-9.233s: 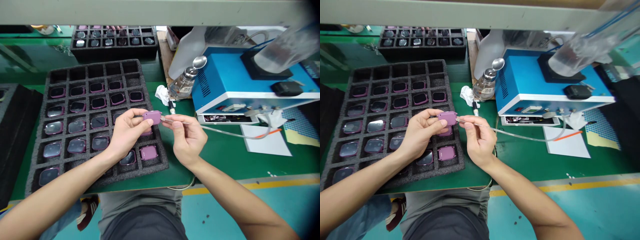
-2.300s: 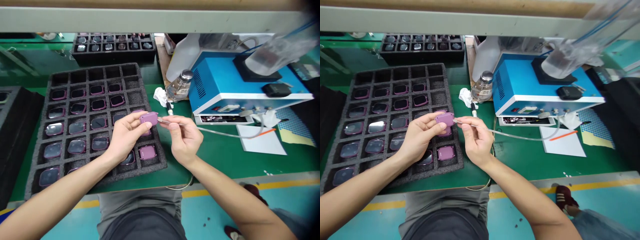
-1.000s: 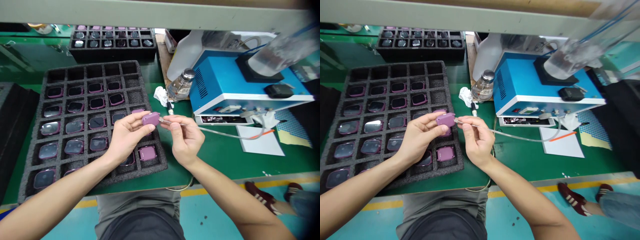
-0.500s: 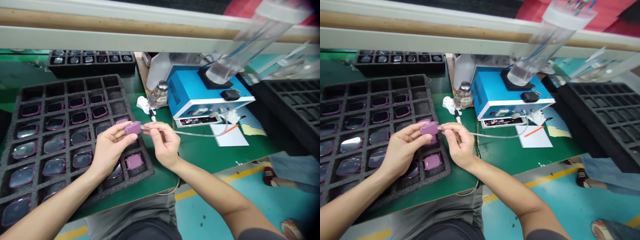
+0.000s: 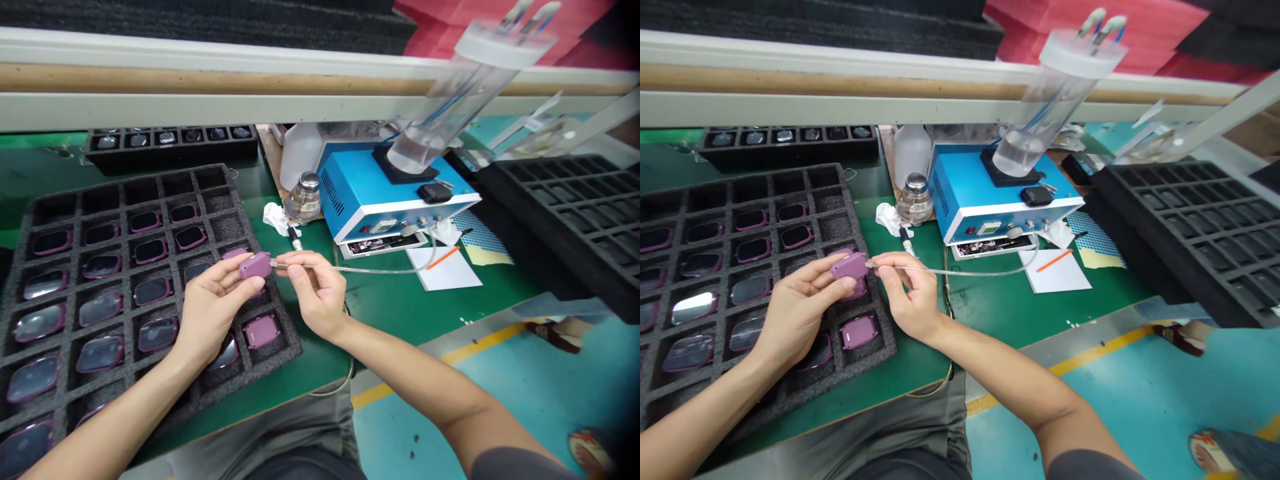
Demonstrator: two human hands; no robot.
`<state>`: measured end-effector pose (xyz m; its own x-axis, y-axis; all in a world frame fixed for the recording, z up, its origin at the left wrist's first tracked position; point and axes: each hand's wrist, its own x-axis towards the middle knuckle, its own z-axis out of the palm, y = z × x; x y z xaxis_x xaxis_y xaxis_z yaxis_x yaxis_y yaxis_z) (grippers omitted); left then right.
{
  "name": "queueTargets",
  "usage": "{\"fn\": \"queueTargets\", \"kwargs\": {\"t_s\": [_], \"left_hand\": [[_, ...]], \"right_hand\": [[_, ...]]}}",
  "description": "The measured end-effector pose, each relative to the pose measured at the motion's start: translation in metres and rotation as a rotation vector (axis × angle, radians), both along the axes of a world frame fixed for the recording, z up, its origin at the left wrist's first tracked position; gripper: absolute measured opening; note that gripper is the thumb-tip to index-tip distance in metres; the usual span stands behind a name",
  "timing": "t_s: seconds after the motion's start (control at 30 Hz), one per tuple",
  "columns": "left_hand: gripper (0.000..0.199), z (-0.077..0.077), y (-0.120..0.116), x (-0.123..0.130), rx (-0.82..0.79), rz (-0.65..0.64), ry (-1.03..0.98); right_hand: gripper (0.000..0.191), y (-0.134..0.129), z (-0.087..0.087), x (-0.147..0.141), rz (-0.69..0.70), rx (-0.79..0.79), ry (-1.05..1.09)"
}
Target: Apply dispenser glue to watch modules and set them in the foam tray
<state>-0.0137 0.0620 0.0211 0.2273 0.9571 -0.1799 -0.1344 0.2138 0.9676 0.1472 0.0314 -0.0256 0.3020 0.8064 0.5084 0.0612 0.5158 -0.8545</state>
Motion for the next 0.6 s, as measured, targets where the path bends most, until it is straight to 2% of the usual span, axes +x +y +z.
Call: {"fn": "queueTargets", "kwargs": {"t_s": [0.27,0.6], "left_hand": [[0.061,0.0011,-0.0006,0.0004,-0.009,0.012,0.026],[0.063,0.0016,-0.0004,0.0013,-0.010,0.018,0.028]], "right_hand": [[0.016,-0.0007,0.0013,-0.0008,0.009,-0.054,0.008],[0.014,-0.0008,-0.0004,-0.0002,0.021,-0.033,0.017]]}}
